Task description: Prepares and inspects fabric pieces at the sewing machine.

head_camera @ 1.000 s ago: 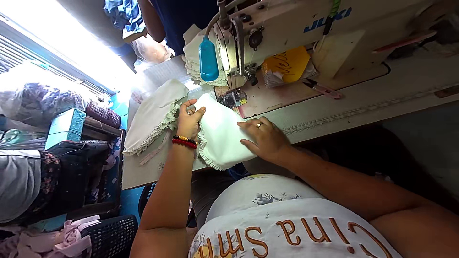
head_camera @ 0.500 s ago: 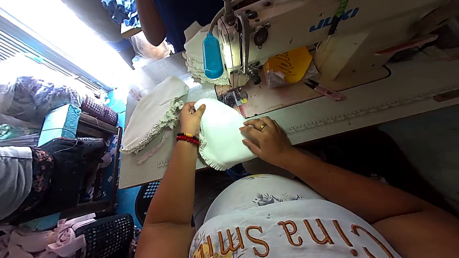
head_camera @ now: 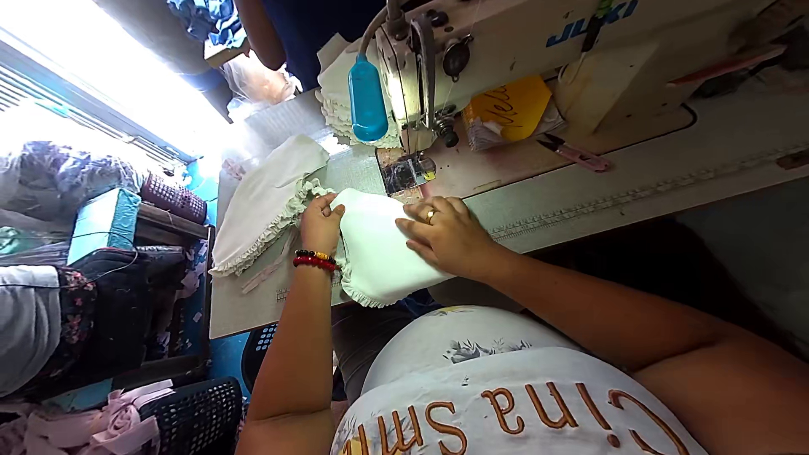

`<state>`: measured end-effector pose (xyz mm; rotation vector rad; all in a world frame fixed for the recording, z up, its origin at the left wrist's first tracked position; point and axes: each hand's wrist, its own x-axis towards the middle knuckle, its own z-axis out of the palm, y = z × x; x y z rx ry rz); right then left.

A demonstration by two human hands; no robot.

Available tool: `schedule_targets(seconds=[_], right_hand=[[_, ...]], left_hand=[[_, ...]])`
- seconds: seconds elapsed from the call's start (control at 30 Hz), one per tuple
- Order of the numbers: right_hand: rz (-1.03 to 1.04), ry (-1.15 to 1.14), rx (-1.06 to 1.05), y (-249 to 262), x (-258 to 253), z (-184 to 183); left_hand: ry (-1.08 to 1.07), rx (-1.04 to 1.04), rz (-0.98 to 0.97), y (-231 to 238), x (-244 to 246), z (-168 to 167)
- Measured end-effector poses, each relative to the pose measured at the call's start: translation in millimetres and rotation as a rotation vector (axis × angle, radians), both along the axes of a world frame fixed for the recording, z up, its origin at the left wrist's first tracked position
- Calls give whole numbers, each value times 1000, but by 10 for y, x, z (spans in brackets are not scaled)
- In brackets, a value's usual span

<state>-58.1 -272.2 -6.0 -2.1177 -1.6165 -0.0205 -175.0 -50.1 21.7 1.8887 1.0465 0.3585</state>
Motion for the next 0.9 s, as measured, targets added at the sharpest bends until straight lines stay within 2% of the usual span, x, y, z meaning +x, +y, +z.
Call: schedule_targets(seconds=[0.13, 0.3, 0.4, 0.5, 0.6, 0.7, 0.9], right_hand=[[24, 20, -20, -47, -10, -31], [15, 46, 10, -37, 0, -27], [-61, 254, 111, -24, 44, 40], [-117, 659, 263, -23, 90, 124], [-74, 947, 353, -39, 54, 272], [4, 954, 433, -84, -74, 376], [45, 738, 581, -175, -214, 464]], left_hand=[[46, -109, -24, 41, 37, 83], [255, 62, -259, 130, 273, 205], [55, 118, -313, 46, 253, 343], [-263, 130, -401, -118, 50, 539], [-406, 140, -414, -276, -191, 748], [-453, 139, -385, -368, -415, 839], [-568, 157, -339, -518, -695, 931]])
